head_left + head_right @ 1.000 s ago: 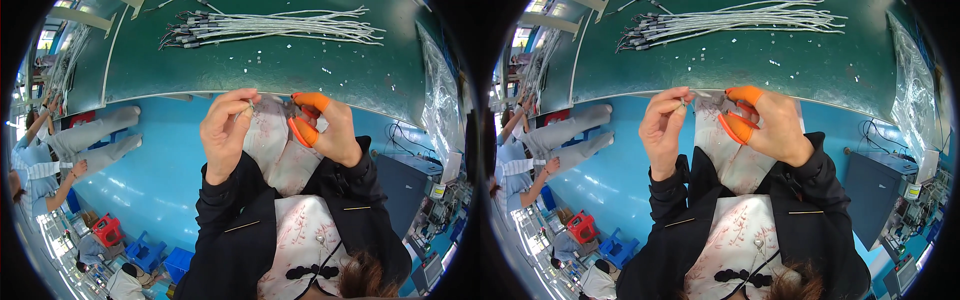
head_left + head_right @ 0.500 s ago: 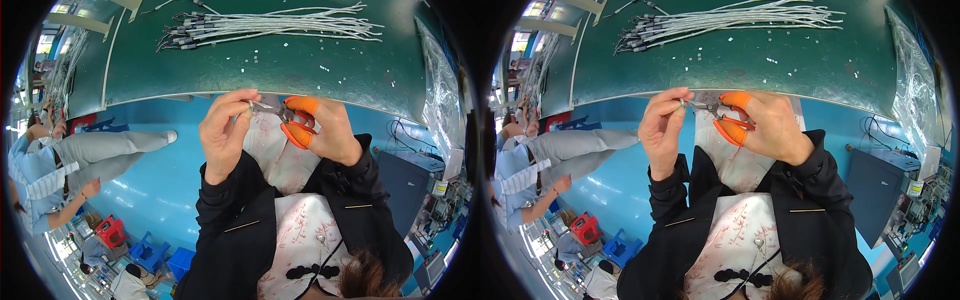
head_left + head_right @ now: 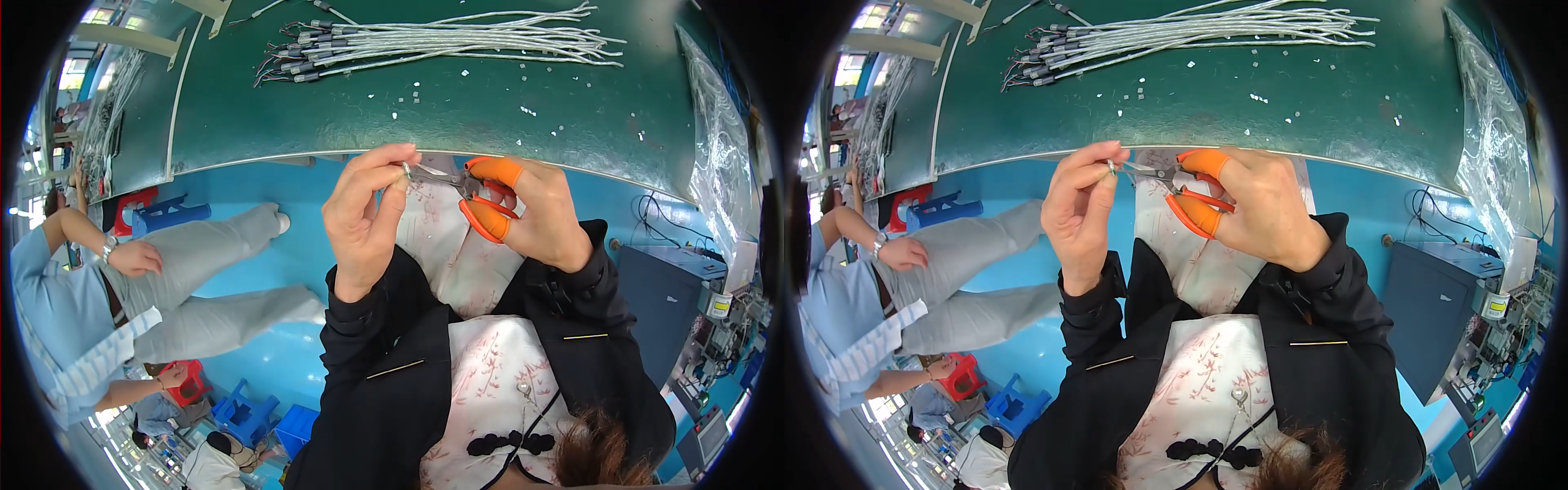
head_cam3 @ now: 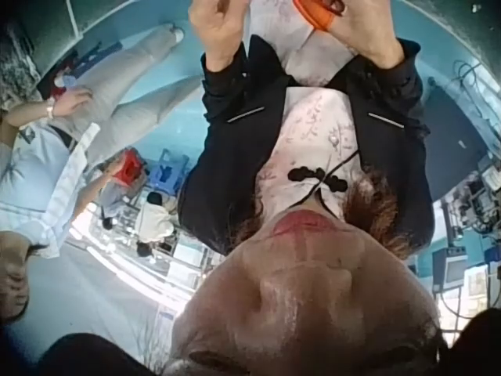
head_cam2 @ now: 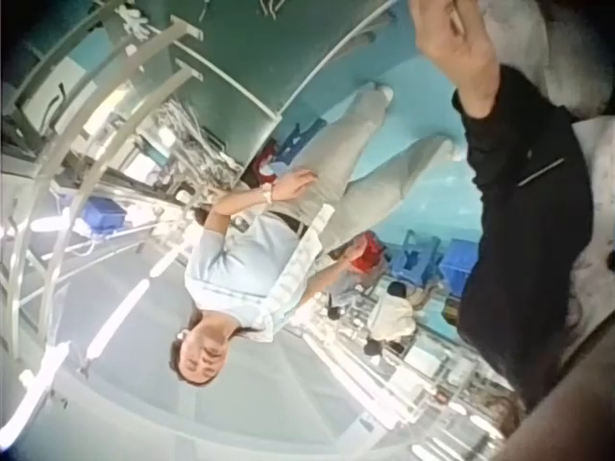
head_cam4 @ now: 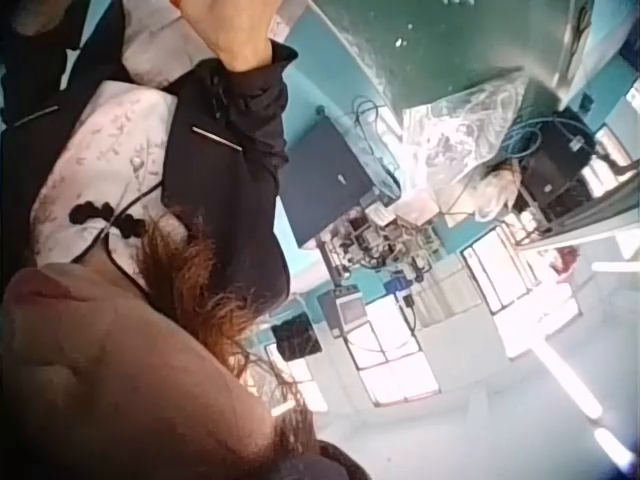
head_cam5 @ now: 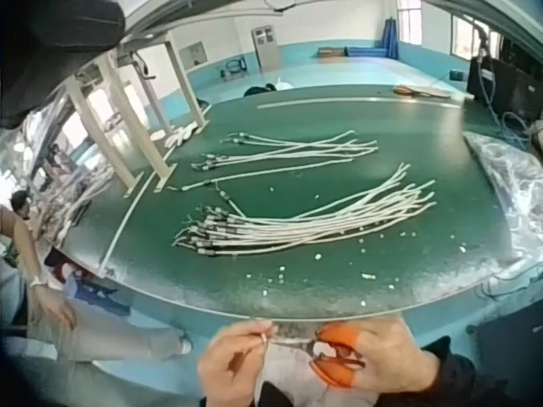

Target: The person picks up a wire, trims the end with shears, and then slides a small plastic sleeve onto the wire by hand.

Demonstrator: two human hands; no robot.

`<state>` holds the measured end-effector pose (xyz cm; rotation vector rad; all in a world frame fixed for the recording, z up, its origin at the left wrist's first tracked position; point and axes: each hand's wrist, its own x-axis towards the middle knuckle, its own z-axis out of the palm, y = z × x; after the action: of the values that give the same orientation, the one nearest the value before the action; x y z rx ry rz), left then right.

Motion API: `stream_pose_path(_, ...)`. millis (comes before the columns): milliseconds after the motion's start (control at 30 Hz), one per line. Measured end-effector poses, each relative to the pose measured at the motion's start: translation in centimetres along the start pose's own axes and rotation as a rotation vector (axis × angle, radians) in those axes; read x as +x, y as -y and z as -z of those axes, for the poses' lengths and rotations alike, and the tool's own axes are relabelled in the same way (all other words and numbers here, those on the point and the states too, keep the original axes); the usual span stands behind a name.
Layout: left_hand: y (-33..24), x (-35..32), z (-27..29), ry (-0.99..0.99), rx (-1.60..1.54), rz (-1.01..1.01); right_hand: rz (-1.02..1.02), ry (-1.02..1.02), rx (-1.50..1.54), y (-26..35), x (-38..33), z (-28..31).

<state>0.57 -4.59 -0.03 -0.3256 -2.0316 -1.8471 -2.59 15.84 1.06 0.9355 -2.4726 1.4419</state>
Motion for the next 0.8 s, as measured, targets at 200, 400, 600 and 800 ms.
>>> stream_pose_path(200, -0.32, -0.22, -0.13, 0.001, 0.026, -0.018, -0.012, 0.020, 0.001, 0.30, -0.14, 0.03)
stream_pose_path(400, -0.15, -0.16, -0.09, -0.003, 0.069, -0.034, -0.007, -0.003, -0.011, 0.13, -0.22, -0.03)
stream_pose_path(600, 0.10, -0.03, -0.10, -0.003, 0.106, -0.052, -0.022, 0.020, -0.003, 0.14, -0.13, 0.14)
stream_pose_path(800, 0.21, -0.21, -0.25, -0.007, 0.154, -0.091, -0.036, 0.049, -0.033, 0.20, -0.26, 0.27)
